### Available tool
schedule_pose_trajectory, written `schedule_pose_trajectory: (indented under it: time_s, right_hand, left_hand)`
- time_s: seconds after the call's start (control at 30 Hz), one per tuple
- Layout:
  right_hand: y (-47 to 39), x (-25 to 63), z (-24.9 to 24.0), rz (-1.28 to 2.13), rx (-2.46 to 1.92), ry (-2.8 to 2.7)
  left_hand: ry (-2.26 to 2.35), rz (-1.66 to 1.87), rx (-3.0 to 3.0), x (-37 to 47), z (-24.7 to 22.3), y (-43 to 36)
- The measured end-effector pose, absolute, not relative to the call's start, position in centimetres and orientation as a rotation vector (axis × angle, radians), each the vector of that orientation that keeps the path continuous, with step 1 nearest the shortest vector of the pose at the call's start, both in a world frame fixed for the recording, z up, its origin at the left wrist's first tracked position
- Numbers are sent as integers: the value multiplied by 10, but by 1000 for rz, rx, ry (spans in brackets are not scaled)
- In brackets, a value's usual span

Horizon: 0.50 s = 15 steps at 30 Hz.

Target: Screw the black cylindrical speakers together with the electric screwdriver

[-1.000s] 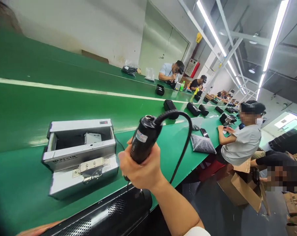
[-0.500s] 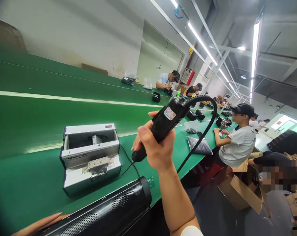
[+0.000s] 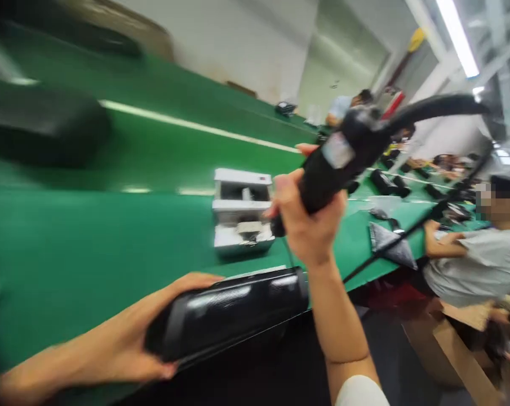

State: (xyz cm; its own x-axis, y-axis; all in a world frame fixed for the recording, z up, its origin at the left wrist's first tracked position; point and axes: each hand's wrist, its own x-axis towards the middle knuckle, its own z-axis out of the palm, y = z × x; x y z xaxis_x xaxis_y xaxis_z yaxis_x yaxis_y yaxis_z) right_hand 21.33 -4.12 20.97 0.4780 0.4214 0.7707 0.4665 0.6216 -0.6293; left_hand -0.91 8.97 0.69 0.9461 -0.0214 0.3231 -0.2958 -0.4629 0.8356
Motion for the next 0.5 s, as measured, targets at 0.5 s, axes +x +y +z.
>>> schedule_pose_trajectory:
  time_s: [0.5]
  right_hand:
    - [11,214,202,-162,-934,-1174]
  left_hand:
    - [-265,390,1914,-1,5,87]
